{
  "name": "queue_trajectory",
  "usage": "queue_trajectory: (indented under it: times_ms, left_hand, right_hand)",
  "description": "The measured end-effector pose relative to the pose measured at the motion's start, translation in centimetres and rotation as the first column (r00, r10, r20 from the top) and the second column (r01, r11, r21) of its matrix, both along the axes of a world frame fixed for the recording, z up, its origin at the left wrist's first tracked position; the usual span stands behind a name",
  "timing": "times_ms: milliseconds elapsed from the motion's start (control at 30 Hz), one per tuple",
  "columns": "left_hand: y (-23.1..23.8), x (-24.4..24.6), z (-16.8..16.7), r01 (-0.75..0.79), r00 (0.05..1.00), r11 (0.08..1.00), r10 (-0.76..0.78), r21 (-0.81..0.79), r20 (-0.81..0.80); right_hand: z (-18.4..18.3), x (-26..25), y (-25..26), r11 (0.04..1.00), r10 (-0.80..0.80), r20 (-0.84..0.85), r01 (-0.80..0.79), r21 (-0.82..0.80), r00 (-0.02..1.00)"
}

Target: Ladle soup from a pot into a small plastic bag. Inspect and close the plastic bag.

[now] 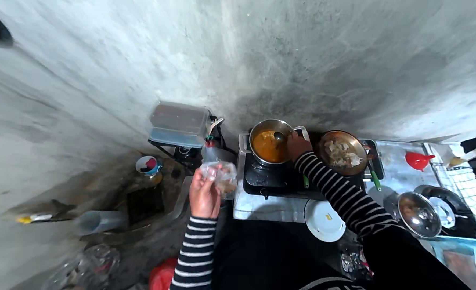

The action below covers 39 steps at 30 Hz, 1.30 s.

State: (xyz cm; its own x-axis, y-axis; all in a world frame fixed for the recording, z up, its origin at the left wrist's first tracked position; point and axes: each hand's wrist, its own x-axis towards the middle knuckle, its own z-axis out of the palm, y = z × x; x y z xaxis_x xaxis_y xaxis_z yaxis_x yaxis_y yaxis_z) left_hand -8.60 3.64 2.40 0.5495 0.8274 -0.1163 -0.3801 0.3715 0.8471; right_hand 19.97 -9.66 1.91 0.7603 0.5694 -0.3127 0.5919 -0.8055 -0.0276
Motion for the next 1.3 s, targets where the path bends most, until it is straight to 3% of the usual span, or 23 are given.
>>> queue_trajectory:
  times_ms: [200,400,467,567,800,900,1100,1300]
  left_hand:
    - [-2.7,-7.7,-4.5,-0.026,0.988,0.987,0.049,-0.160,0.147]
    - [-3.4,-10.7,-5.5,0.000,0.974,0.992,0.028,-0.125,0.223]
    - [-3.3,-10.6,-5.2,-0.010,0.975,0.995,0.032,-0.101,0.221]
    - [-3.3,-9.9,-4.5,-0.009,0.970,0.997,0.027,-0.075,0.243]
    - [-3.3,-8.7,-3.5,-0.020,0.962,1.000,0.023,-0.014,0.272]
    - [-3.3,-8.0,-3.2,0.003,0.963,0.999,-0.014,0.040,0.271]
    - [-3.2,-6.5,-2.7,0.040,0.971,0.992,-0.068,0.121,0.231]
    - [-1.8,-3.8,-1.5,0.073,0.979,0.972,-0.113,0.225,0.170]
  right_hand:
    - [1.9,-0.8,1.6,0.992,-0.061,-0.153,0.043,-0.119,0.986]
    - [2.7,1.0,0.4,0.997,-0.075,-0.137,0.079,0.022,0.988]
    - [1.4,1.4,0.2,0.997,-0.047,-0.051,0.050,0.058,0.998]
    - [-0.7,1.9,0.5,1.000,-0.014,-0.065,0.016,0.025,0.998]
    - [3.1,0.3,-0.2,0.984,0.041,-0.108,-0.059,-0.167,0.993]
    - [3.1,-0.1,-0.1,0.979,0.041,-0.162,-0.071,-0.189,0.986]
    - [-0.8,0.0,0.7,0.990,0.103,-0.218,-0.122,-0.073,0.970]
    - [0.8,0.7,-0.7,0.999,0.030,-0.251,-0.022,0.035,0.968]
